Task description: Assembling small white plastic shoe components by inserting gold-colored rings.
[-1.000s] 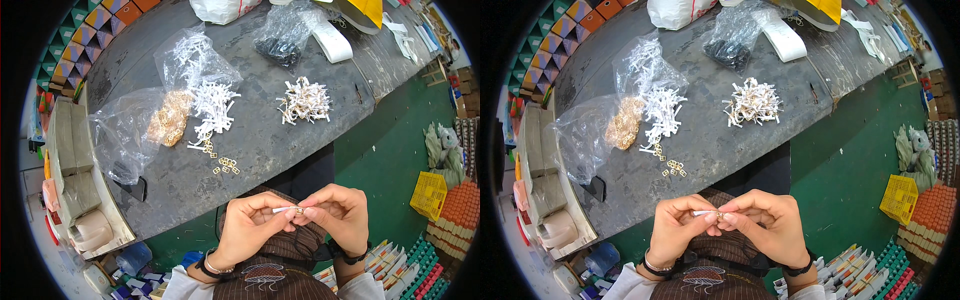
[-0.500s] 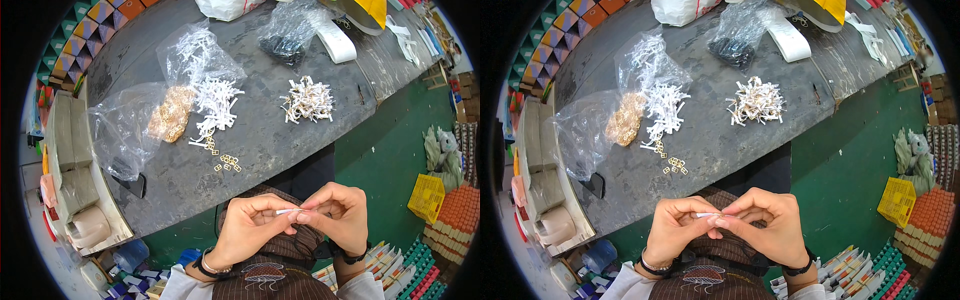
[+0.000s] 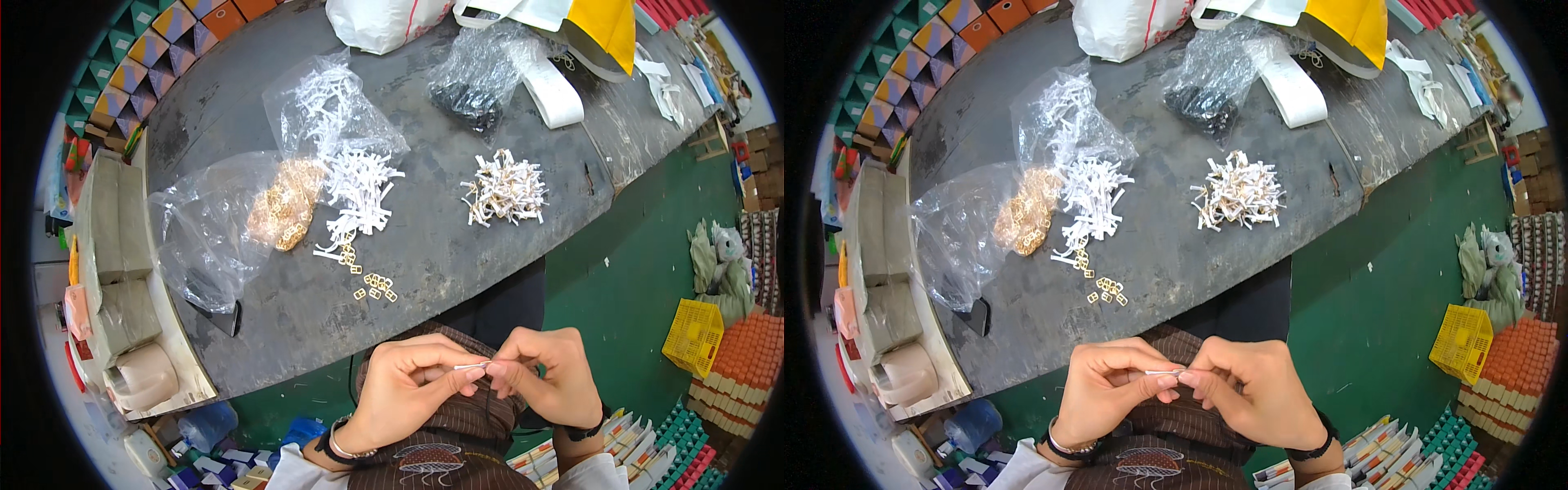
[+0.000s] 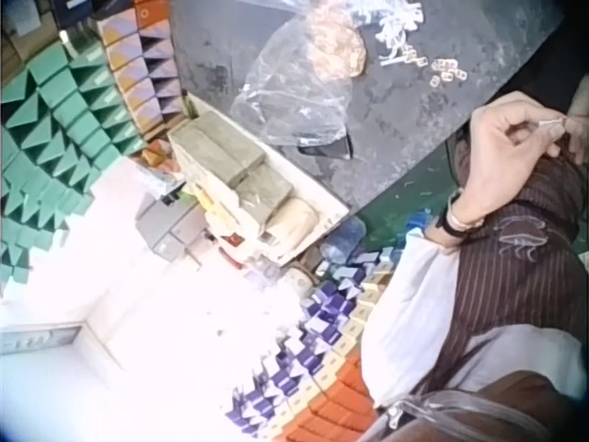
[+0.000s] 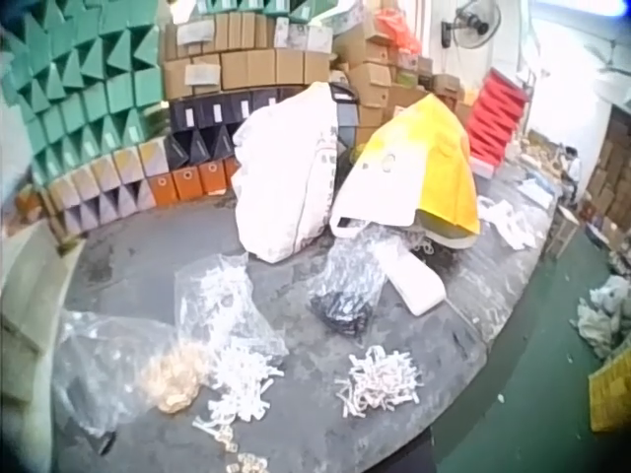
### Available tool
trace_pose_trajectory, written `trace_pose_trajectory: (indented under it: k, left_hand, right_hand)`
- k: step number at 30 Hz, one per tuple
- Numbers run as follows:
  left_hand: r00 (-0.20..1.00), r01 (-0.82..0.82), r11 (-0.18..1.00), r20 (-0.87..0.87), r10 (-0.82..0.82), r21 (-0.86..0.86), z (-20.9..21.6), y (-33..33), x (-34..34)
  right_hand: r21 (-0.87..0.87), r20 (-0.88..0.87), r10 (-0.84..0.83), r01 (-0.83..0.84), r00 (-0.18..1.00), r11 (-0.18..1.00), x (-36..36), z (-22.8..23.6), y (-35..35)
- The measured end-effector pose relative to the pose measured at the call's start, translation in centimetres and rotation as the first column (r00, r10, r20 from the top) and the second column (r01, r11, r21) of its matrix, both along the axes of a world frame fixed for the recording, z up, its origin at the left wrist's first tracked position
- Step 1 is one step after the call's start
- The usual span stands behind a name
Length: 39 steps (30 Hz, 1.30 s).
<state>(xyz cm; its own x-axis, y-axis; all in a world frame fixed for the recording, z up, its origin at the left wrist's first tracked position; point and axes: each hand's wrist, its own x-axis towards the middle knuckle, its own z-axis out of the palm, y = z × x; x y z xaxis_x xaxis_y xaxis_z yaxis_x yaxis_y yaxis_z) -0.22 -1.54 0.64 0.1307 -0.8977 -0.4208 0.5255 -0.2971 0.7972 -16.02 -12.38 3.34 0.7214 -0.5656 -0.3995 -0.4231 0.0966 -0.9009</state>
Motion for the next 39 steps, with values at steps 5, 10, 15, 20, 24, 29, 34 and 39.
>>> trace_pose_trajectory:
  k: [5,10,15,20,24,29,34,39]
  left_hand:
    - [0.997,0.014,1.0,0.07,-0.015,0.013,0.3,0.0,0.5]
    - [0.997,0.003,1.0,0.072,-0.005,0.027,0.9,-0.4,1.0]
    - [0.997,0.072,0.997,0.012,-0.071,-0.041,1.3,-0.7,2.2]
    - [0.996,0.054,0.998,0.069,-0.053,-0.018,1.8,-0.9,2.5]
    - [0.984,0.016,1.0,0.176,-0.017,0.005,2.0,-0.5,2.2]
    - [0.972,0.029,0.999,0.232,-0.032,0.017,3.0,-0.5,2.1]
    - [0.963,0.042,0.998,0.266,-0.052,0.045,3.0,-0.6,1.8]
    - [0.907,0.012,1.0,0.422,-0.006,-0.012,3.1,-0.8,0.9]
  right_hand:
    - [0.063,0.041,0.115,-0.117,0.993,0.991,0.4,0.3,-0.5]
    - [0.052,0.018,0.142,-0.143,0.99,0.988,0.9,0.2,-0.6]
    - [0.198,0.075,0.055,-0.069,0.996,0.978,1.4,0.8,-0.7]
    - [-0.036,0.208,0.04,-0.033,0.977,0.999,1.3,0.1,-0.2]
    - [-0.143,0.216,0.021,0.011,0.976,0.99,1.3,-0.4,0.5]
    - [-0.207,0.215,0.021,0.024,0.976,0.978,1.1,-0.2,0.8]
    - [-0.333,0.216,0.016,0.059,0.976,0.941,1.3,-0.1,1.1]
    - [-0.432,0.181,-0.03,0.107,0.983,0.895,1.3,0.0,1.6]
